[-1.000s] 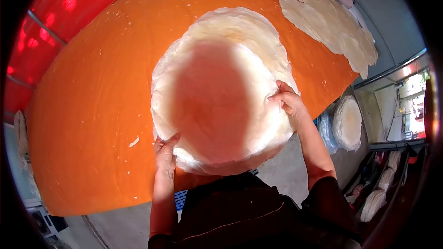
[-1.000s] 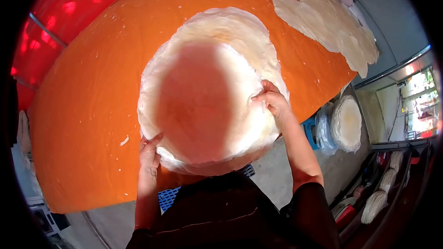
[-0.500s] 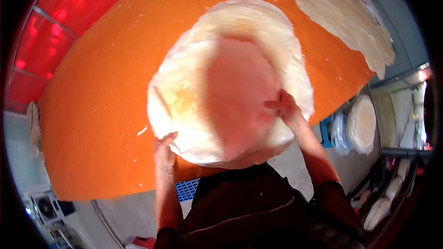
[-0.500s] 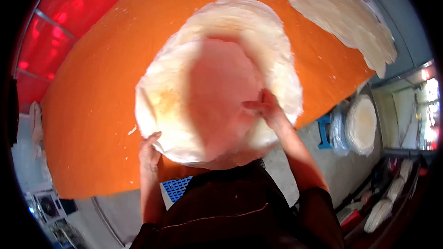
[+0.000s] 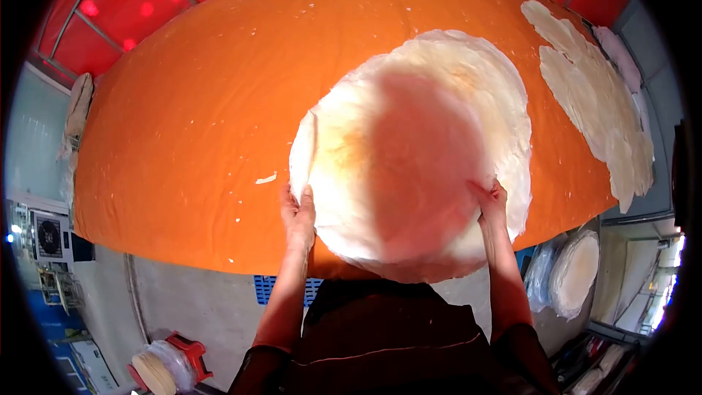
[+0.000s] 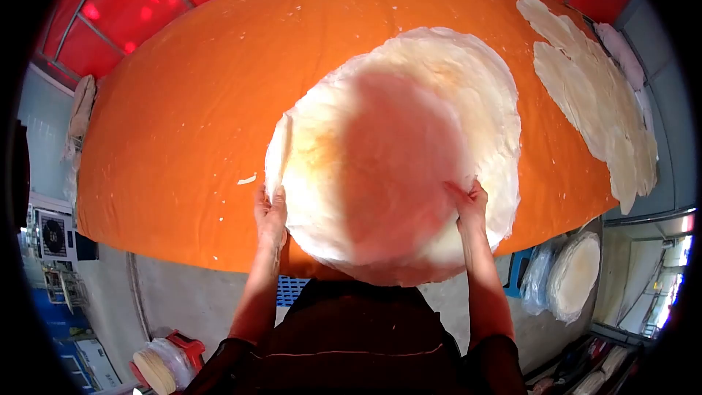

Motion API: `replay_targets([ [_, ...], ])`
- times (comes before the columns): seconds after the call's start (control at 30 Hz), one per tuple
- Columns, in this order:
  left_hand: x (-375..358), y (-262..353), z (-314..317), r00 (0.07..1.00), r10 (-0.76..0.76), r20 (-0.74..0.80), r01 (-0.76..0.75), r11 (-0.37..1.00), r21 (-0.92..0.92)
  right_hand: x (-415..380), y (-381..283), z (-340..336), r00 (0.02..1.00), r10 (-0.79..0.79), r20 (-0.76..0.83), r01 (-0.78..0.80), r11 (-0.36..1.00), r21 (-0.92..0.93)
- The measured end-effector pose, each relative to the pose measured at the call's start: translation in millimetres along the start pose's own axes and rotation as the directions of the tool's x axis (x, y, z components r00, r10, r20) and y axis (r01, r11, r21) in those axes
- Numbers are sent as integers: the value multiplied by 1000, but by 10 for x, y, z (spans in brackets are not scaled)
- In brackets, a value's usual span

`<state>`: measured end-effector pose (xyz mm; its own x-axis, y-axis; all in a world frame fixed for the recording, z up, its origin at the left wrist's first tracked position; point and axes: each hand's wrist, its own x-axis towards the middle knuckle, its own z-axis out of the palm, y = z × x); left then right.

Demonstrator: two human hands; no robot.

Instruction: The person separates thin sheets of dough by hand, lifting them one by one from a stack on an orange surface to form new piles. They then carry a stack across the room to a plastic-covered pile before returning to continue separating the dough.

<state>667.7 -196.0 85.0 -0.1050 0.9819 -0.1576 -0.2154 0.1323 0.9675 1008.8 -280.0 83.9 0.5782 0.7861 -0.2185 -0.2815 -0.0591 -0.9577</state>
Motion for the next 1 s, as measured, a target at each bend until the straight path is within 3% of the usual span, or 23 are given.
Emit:
replay_targets([
  [0.03,32,-12,-23,995,-98,-15,96,990,-100,-5,-25,14,1000,12,-14,-12,1000,15],
  [0.07,51,-56,9,994,-34,-102,23,994,-105,-16,-56,30,999,25,-28,-24,999,31],
  [0.17,117,5,-15,966,-229,-117,199,954,-224,45,-97,-45,991,132,-29,-132,991,-17],
  [0.27,243,-132,-145,961,-268,-66,241,932,-272,219,15,-100,978,206,-39,-206,979,15],
  [0.33,217,-76,-91,971,-240,-4,226,918,-327,277,-117,-67,966,217,-142,-216,976,24],
  [0.37,226,-70,-73,975,-221,3,210,922,-326,251,-179,-8,972,219,-86,-211,973,92],
  [0.43,314,-65,-104,998,-59,-34,49,968,-247,99,-165,80,992,123,5,-123,986,115],
  [0.5,372,221,-152,1000,-5,-8,4,990,-143,-179,-308,229,992,118,54,-124,984,128],
  [0.57,402,449,-121,998,-48,40,53,989,-137,-245,-262,136,971,198,132,-215,969,126],
  [0.6,505,352,-169,998,-34,58,35,999,-9,-257,-238,97,956,239,171,-261,957,126],
  [0.7,560,256,-36,998,-14,63,-10,934,356,179,-399,35,973,156,173,-185,969,164],
  [0.73,556,267,29,998,-5,58,-23,884,467,290,-454,91,968,213,131,-221,974,50],
  [0.8,616,194,24,999,18,49,-38,894,446,424,-529,270,951,309,35,-298,938,-177],
  [0.83,645,171,28,999,33,40,-47,900,434,435,-502,281,965,263,-21,-260,931,-257],
  [0.87,655,156,26,998,5,-56,12,956,293,448,-425,295,974,213,-71,-224,913,-340],
  [0.9,655,189,-27,990,-127,-58,135,973,186,462,-346,313,980,161,-116,-195,885,-423],
  [0.97,567,343,-141,922,-386,-35,385,922,-40,501,-215,228,980,197,13,-189,957,-221],
  [1.0,574,276,-263,899,-431,83,438,880,-183,506,-164,174,974,211,86,-201,973,-118],
])
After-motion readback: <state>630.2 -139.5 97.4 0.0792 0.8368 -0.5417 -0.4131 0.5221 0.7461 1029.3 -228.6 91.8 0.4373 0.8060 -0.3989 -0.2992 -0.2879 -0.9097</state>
